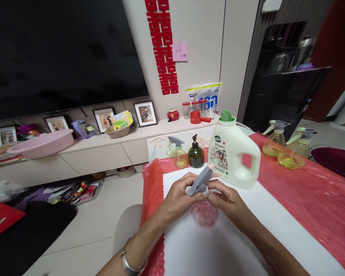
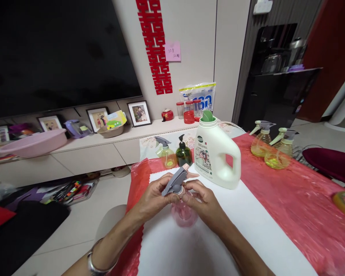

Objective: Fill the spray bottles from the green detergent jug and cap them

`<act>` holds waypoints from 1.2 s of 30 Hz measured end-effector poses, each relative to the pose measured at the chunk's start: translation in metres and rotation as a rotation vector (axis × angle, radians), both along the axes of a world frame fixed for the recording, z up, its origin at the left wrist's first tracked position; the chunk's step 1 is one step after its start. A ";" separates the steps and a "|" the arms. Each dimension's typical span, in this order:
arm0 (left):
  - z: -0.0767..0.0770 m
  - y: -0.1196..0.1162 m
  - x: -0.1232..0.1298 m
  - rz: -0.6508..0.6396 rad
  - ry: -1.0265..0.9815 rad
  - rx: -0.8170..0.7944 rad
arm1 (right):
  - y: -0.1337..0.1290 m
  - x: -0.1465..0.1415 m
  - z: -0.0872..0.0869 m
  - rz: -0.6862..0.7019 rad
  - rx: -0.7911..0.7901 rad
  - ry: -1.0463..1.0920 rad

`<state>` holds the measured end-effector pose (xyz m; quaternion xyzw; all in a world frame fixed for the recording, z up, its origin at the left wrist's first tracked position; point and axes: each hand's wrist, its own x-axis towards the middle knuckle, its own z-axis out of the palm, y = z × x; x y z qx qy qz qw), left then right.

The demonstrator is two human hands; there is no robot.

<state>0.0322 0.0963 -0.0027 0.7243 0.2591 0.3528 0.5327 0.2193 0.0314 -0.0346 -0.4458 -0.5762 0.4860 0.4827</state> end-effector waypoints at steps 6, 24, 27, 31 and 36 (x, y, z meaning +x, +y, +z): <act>0.016 0.003 0.001 -0.042 0.148 0.022 | -0.004 -0.008 0.003 0.042 -0.073 -0.166; 0.027 0.012 -0.001 -0.182 0.275 0.310 | -0.005 -0.014 0.005 0.028 -0.178 -0.334; 0.029 0.013 -0.001 -0.206 0.289 0.335 | -0.005 -0.014 0.005 0.034 -0.178 -0.329; 0.038 0.017 0.000 -0.280 0.323 0.385 | -0.004 -0.013 0.005 0.051 -0.163 -0.322; 0.047 0.020 0.001 -0.302 0.332 0.357 | -0.004 -0.012 0.005 0.049 -0.148 -0.318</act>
